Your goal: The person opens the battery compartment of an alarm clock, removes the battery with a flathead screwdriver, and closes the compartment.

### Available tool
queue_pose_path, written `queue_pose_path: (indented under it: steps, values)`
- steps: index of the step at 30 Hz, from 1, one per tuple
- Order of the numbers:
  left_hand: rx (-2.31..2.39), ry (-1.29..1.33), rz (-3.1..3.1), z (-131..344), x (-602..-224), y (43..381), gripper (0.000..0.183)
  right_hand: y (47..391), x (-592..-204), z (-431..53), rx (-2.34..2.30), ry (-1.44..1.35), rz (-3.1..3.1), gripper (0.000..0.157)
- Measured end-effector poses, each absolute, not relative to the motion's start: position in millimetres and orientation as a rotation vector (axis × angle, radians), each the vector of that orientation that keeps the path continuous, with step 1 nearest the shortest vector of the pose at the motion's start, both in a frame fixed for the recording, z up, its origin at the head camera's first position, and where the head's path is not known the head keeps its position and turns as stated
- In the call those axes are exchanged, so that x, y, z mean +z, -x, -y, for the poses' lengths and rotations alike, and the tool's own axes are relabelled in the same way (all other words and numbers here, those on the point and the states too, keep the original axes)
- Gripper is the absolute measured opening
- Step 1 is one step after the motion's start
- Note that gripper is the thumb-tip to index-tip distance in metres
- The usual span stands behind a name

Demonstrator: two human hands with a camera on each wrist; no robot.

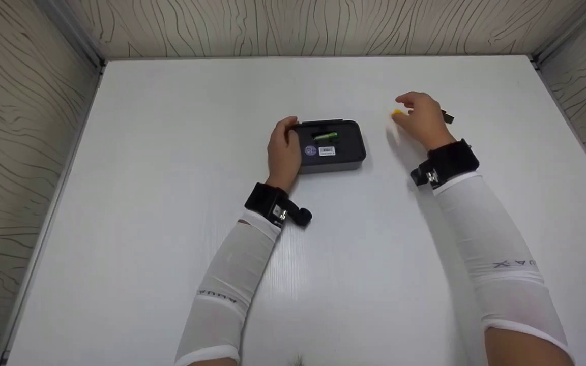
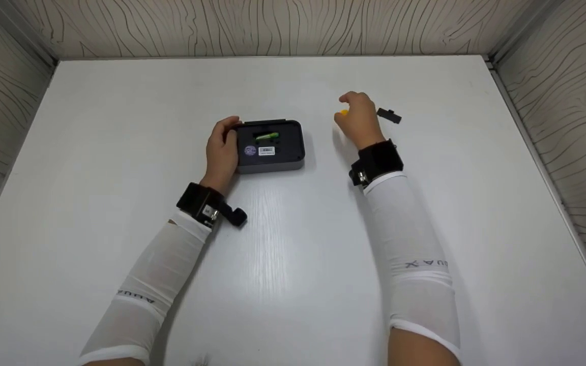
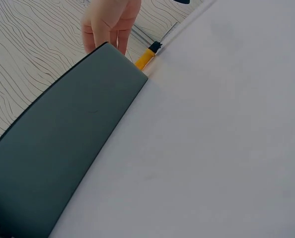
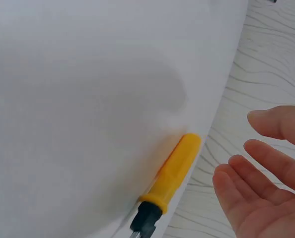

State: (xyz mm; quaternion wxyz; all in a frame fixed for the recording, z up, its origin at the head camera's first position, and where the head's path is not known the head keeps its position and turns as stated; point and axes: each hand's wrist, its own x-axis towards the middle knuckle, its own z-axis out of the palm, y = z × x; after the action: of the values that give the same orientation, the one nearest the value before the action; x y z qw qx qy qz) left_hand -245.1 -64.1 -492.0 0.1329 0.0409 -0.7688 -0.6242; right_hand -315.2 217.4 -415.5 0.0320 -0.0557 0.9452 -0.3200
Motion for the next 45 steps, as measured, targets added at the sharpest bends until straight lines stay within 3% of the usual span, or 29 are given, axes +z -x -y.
queue_pose_path:
  steps: [7,15,20,29,37,45]
  values:
    - [-1.827,-0.114,2.217,64,-492,246,0.034,299,-416,-196,-1.110,0.233,-2.735,0.053]
    - [-1.831,-0.107,2.222,64,-492,246,0.034,279,-418,-178,-1.076,0.458,-2.467,0.093]
    - [-1.812,-0.112,2.261,63,-491,244,0.036,275,-417,-169,-1.011,0.495,-2.425,0.109]
    - [-1.720,-0.061,2.397,62,-489,244,0.039,276,-415,-167,-0.902,0.464,-2.485,0.111]
    - [-1.683,-0.041,2.422,61,-488,243,0.036,280,-415,-169,-0.945,0.413,-2.465,0.098]
    - [-1.680,-0.055,2.342,62,-491,245,0.024,281,-408,-168,-0.853,0.442,-2.461,0.094]
